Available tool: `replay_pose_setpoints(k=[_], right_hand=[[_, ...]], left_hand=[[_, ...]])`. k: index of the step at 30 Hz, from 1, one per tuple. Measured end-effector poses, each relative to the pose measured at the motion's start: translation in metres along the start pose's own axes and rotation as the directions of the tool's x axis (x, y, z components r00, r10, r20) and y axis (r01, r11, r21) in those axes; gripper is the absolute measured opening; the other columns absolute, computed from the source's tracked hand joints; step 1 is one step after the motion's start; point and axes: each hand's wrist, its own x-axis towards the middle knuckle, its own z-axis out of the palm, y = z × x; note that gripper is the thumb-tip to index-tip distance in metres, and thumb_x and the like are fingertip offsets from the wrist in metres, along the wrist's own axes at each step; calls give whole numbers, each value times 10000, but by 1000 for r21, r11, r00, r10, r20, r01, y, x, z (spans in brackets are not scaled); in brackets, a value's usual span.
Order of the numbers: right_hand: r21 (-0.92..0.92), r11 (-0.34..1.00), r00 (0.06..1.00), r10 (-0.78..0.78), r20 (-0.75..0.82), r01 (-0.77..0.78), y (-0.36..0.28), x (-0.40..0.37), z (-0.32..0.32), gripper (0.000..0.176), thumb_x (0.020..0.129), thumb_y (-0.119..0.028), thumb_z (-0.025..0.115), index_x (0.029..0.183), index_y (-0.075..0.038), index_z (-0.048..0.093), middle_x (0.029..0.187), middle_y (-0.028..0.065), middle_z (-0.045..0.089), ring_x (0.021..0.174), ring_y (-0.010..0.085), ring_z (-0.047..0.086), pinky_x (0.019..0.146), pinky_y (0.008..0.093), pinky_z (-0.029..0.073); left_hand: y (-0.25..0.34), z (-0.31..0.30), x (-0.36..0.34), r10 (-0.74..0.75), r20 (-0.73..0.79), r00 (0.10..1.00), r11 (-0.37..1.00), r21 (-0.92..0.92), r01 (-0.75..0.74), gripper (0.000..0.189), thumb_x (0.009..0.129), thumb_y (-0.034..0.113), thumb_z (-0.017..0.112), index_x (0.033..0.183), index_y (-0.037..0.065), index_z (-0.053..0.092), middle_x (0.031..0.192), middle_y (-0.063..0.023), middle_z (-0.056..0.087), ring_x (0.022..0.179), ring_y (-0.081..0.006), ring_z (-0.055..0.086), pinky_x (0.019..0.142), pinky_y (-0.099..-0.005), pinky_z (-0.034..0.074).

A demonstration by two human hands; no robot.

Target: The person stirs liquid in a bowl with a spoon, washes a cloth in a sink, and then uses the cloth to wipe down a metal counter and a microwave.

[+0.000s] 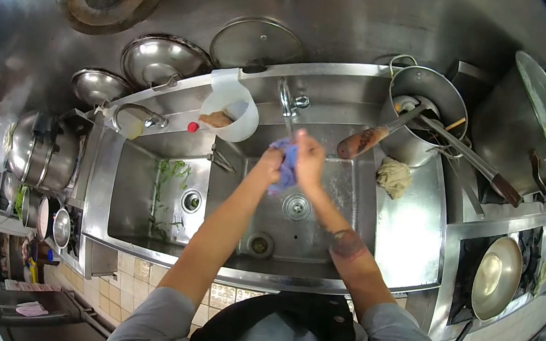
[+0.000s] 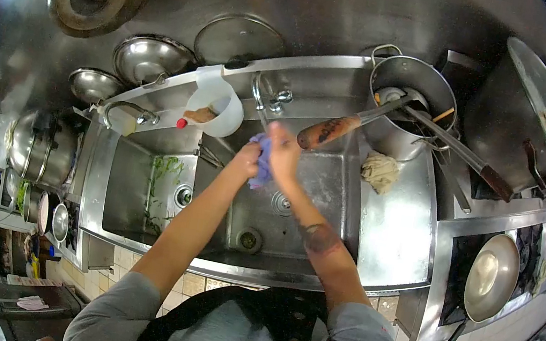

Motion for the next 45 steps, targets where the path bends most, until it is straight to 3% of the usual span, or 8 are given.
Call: replay_pose_setpoints(k=[4, 7, 9, 17, 24, 31, 40, 45], right_hand=[[-305, 808, 852, -407, 330, 504, -14, -27, 9, 358, 859, -321, 620, 671, -16, 620, 629, 111, 604, 540, 259, 551, 533, 352, 419], [-487, 715, 864, -435, 252, 502, -7, 12, -11, 330, 839, -308, 622, 668, -26, 627, 640, 171, 583, 527, 325, 543, 528, 377, 434], [-469, 849, 970, -200, 140, 243, -13, 40, -32, 342, 827, -328, 628, 689, -17, 591, 657, 161, 591, 593, 335, 569, 563, 398, 441], [-334, 699, 772, -600, 209, 633, -14, -4, -6, 299, 862, -245, 589, 671, -15, 569, 635, 180, 570, 550, 350, 549, 545, 421, 432], [-622, 666, 907, -363, 212, 412, 118, 88, -80, 180, 825, -183, 618, 794, -13, 569, 823, 169, 589, 822, 327, 561, 707, 402, 434], [-431, 753, 705, -61, 706, 497, 67, 83, -110, 846, 681, -146, 728, 1392, -33, 284, 1312, 214, 444, 1168, 312, 472, 950, 371, 398], [-669, 702, 687, 362, 631, 245, 74, 48, -79, 730, 528, -221, 808, 1167, 9, 539, 1061, 267, 605, 1017, 362, 587, 890, 415, 449], [-704, 631, 873, 86, 480, 325, 38, 44, -53, 382, 583, -137, 700, 927, 5, 617, 896, 259, 627, 850, 396, 612, 761, 431, 490]], left_hand=[[-41, 41, 9, 641, 390, 661, 666, -711, -226, 249, 942, 315, 430, 1004, 102, 545, 941, -20, 543, 880, -141, 546, 786, -277, 469], [-43, 45, 38, 506, 349, 788, 705, -694, -145, 262, 954, 275, 385, 1045, 85, 541, 978, -59, 571, 890, -188, 576, 801, -353, 486], [-5, 36, 22, -247, -51, 968, 967, -78, 243, 348, 990, 275, 303, 1175, 62, 507, 1094, -129, 587, 996, -257, 592, 891, -447, 477], [-38, -22, 70, 235, 343, 910, 953, -266, -146, 276, 966, 277, 375, 867, 90, 553, 836, -70, 592, 756, -226, 582, 802, -405, 503], [46, 113, -14, -8, -287, 958, 953, 289, 95, 296, 932, 279, 501, 1016, 2, 560, 930, -95, 617, 770, -229, 640, 667, -376, 545], [25, 54, 30, 116, -254, 960, 256, 942, 218, 423, 886, 322, 543, 955, -90, 606, 924, -246, 639, 869, -334, 638, 688, -423, 486], [44, 51, 27, 372, -208, 905, 532, 846, -24, 382, 867, 290, 615, 946, -83, 590, 802, -109, 621, 687, -202, 594, 598, -343, 474], [62, 109, -30, -204, -420, 884, 770, 488, 410, 596, 915, 495, 434, 1281, 24, 440, 1245, -178, 522, 1180, -298, 479, 982, -576, 320]])
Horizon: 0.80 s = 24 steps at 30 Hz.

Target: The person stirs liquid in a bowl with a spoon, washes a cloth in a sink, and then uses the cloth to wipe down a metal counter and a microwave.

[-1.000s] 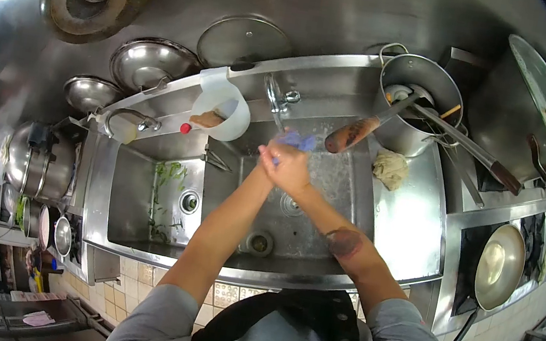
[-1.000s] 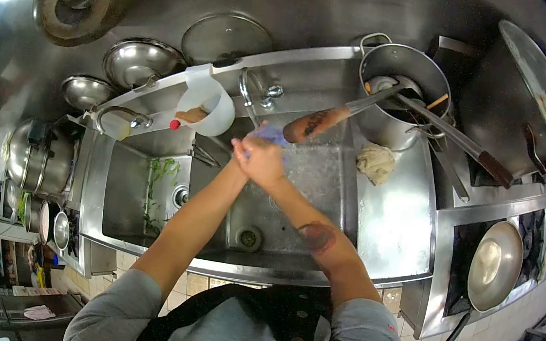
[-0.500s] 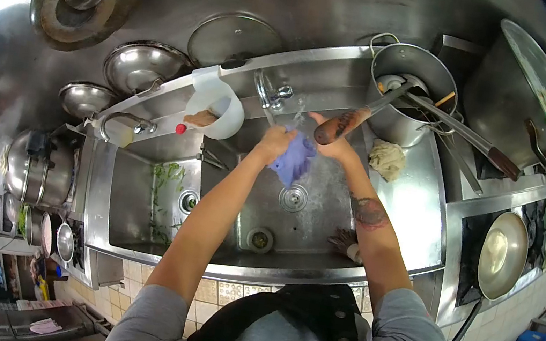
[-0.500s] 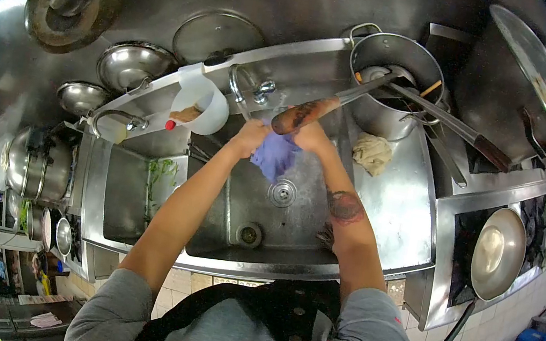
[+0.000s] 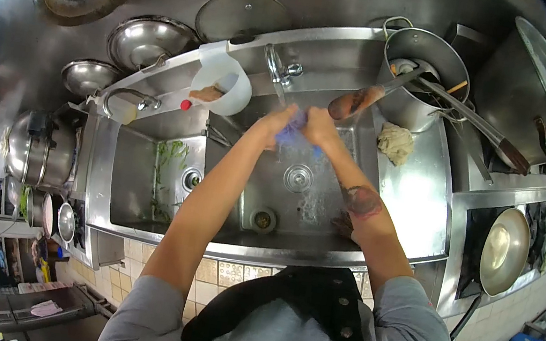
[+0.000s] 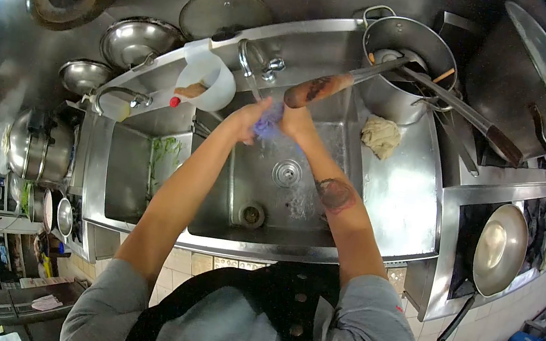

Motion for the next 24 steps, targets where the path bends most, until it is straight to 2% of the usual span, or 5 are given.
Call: replay_pose_setpoints(k=[6, 10, 14, 18, 24], right_hand=[[249, 961, 992, -123, 7, 117, -39, -18, -40, 285, 649, -101, 618, 899, 29, 584, 818, 188, 620, 778, 287, 620, 720, 376, 486], [923, 354, 987, 0, 161, -151, -30, -20, -48, 381, 730, -240, 624, 1006, 8, 542, 992, 93, 578, 890, 184, 545, 805, 310, 440], [694, 698, 982, 173, 71, -174, -55, -15, -70, 467, 836, -466, 624, 993, -30, 564, 988, 81, 589, 940, 159, 536, 811, 314, 447], [816, 568, 959, -154, 237, -111, -43, 7, -64, 460, 835, -441, 634, 1044, -36, 572, 1051, 96, 619, 1013, 169, 558, 879, 309, 444], [899, 407, 865, -379, 329, -164, -52, 19, -69, 313, 849, -217, 620, 1092, -26, 568, 1073, 119, 630, 1018, 202, 573, 896, 323, 448]], left_hand=[[-29, 0, 47, -65, 220, 973, 549, -807, 219, 499, 970, 461, 236, 1170, 99, 516, 1208, -147, 535, 1112, -316, 523, 925, -536, 414], [-39, 2, 43, 21, 186, 982, 759, -643, 105, 519, 962, 498, 241, 1210, 117, 492, 1208, -125, 542, 1106, -286, 532, 931, -518, 408], [-6, 12, -8, 152, 301, 942, 831, -554, 43, 492, 947, 489, 340, 1265, 136, 468, 1208, -73, 559, 1116, -257, 536, 899, -497, 422], [-20, -8, -7, 427, 528, 734, 806, -591, -44, 503, 882, 372, 583, 1291, 112, 450, 1218, -67, 560, 1129, -253, 532, 916, -458, 425], [-26, -12, 5, 232, 517, 824, 907, -422, 9, 365, 777, 152, 724, 1087, 68, 551, 898, -81, 605, 772, -206, 609, 651, -363, 503]])
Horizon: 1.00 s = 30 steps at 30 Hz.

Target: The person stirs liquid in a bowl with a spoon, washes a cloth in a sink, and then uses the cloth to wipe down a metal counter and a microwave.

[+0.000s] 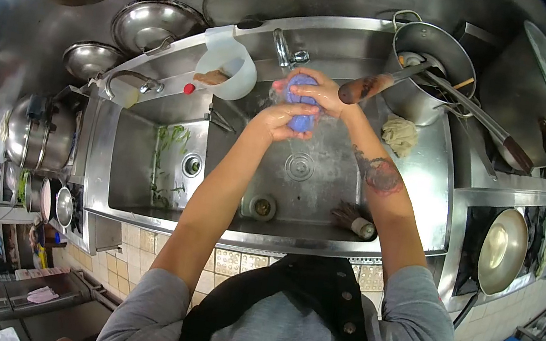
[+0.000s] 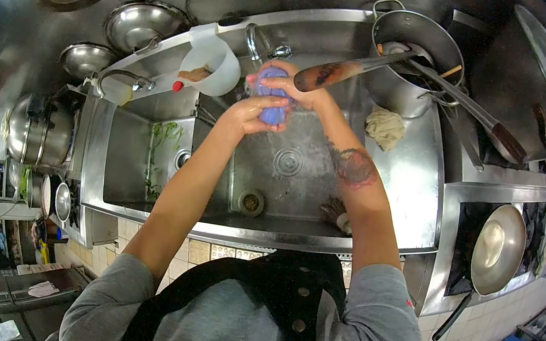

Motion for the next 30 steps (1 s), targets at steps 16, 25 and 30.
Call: replay_pose_setpoints(k=[16, 25, 30], right_hand=[[-547, 835, 912, -172, -373, -66, 30, 30, 15, 241, 806, -199, 545, 912, -4, 640, 797, 60, 639, 757, 169, 594, 688, 335, 474], [-321, 946, 968, -43, -249, -40, 38, 25, -2, 303, 785, -174, 700, 1021, -28, 580, 964, 42, 634, 919, 126, 581, 838, 297, 465], [-725, 688, 960, -190, -204, -18, 40, 23, 9, 318, 736, -231, 726, 987, -78, 607, 927, 59, 655, 859, 165, 618, 783, 315, 479]], left_hand=[[-19, 15, 14, 186, -340, 922, 964, 245, -105, 341, 797, 11, 612, 1103, 49, 466, 966, -97, 553, 807, -231, 576, 637, -422, 530], [-51, -17, -6, 379, -375, 846, 781, -360, -510, 645, 924, 442, 473, 1344, -18, 306, 1364, -237, 382, 1263, -416, 370, 1040, -532, 349], [-48, -23, -3, -224, -234, 946, 620, -783, -47, 715, 871, 642, 374, 1399, 169, 283, 1405, -91, 379, 1279, -310, 385, 1046, -544, 313]])
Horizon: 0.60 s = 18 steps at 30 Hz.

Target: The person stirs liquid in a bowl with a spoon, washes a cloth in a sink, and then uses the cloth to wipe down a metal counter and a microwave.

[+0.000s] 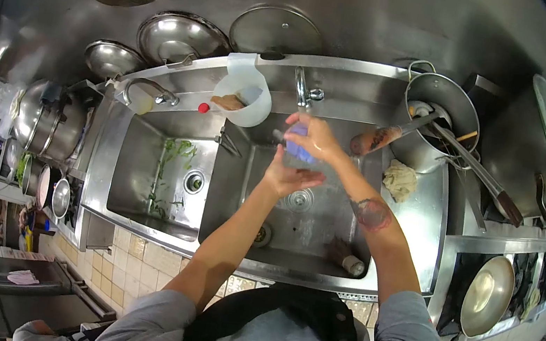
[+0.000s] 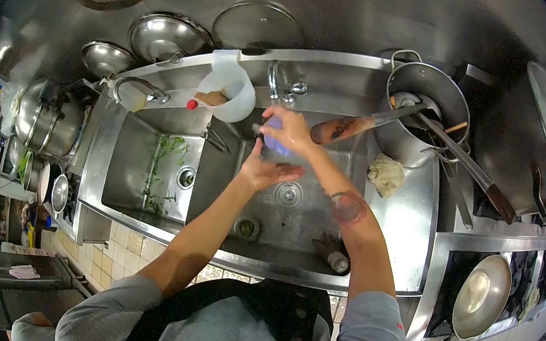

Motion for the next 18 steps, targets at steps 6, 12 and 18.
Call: replay_pose_setpoints(k=[6, 12, 18], right_hand=[[322, 898, 952, 303, 37, -298, 10, 2, 0, 352, 711, -330, 732, 901, -43, 659, 879, 92, 668, 795, 204, 635, 731, 321, 487], [114, 988, 989, -119, 91, 108, 25, 27, -12, 329, 823, -279, 619, 987, 7, 622, 988, 172, 632, 879, 305, 610, 795, 391, 470], [-331, 921, 963, 126, -239, -203, 94, 76, -23, 403, 833, -296, 601, 1097, 8, 576, 1066, 229, 602, 988, 394, 562, 896, 436, 430]], left_hand=[[6, 17, -8, 158, 381, 911, 906, 310, -287, 813, 793, 752, 358, 1379, 188, 341, 1373, -79, 421, 1263, -300, 406, 1009, -551, 357], [21, 24, 5, 46, 505, 862, 785, 515, -344, 726, 835, 570, 526, 1359, 98, 352, 1340, -179, 435, 1170, -366, 496, 942, -538, 446], [17, 38, 23, 130, 257, 958, 990, 21, -140, 429, 841, 156, 629, 1205, 16, 449, 1187, -223, 511, 1088, -425, 526, 919, -501, 496]])
